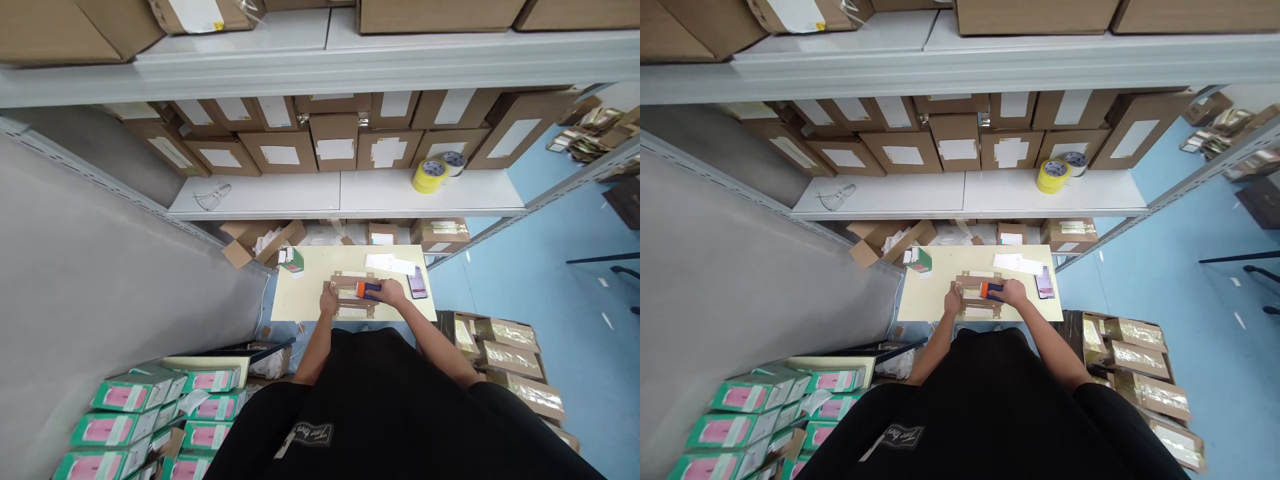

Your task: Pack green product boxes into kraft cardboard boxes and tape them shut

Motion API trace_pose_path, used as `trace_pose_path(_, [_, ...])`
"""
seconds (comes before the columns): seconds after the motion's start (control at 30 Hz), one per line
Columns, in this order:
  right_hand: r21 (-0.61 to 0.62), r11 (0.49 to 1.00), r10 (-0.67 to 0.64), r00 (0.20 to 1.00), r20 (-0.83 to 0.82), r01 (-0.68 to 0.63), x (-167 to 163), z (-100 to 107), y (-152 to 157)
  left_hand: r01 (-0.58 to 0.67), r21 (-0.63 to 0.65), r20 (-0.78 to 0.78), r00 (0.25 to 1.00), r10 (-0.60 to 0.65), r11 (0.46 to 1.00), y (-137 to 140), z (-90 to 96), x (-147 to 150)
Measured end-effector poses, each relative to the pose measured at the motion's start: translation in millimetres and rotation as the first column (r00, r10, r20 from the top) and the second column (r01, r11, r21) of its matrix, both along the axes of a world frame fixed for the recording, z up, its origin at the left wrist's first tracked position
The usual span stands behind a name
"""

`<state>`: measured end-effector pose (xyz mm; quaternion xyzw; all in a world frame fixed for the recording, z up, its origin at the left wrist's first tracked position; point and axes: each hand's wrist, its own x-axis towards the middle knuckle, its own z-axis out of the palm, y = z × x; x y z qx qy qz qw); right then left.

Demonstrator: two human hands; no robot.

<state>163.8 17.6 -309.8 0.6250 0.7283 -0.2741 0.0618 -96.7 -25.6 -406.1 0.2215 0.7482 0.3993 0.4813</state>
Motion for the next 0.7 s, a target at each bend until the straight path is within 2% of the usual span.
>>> trace_pose_path(0.23, [-0.028, 0.99, -0.136, 0.987, 0.085, 0.139, 99.2, -5.2, -8.3, 0.08, -0.031, -0.14, 0.987, -0.083, 0.996, -0.6, 6.8, -1.0])
trace_pose_path(0.4, [-0.032, 0.982, -0.183, 0.977, 0.111, 0.188, 137.2, -11.9, -4.5, 0.121, -0.043, -0.194, 0.973, -0.127, 0.992, 0.8, 9.6, -1.4])
trace_pose_path(0.47, [-0.025, 0.975, -0.216, 0.968, 0.131, 0.221, 136.7, -17.5, 0.1, 0.136, -0.048, -0.216, 0.966, -0.143, 0.99, 1.8, 9.0, -2.1])
trace_pose_path(0.53, [-0.026, 0.968, -0.245, 0.958, 0.148, 0.251, 122.7, -25.1, 5.3, 0.145, -0.056, -0.234, 0.96, -0.154, 0.988, 2.9, 7.7, -3.3])
trace_pose_path(0.63, [-0.055, 0.962, -0.259, 0.956, 0.138, 0.269, 80.1, -39.5, 10.8, 0.162, -0.065, -0.26, 0.95, -0.173, 0.985, 4.4, 5.8, -5.9])
trace_pose_path(0.7, [-0.07, 0.963, -0.257, 0.965, 0.051, 0.26, 48.0, -49.8, 10.1, 0.174, -0.069, -0.281, 0.941, -0.187, 0.982, 5.0, 5.1, -7.5])
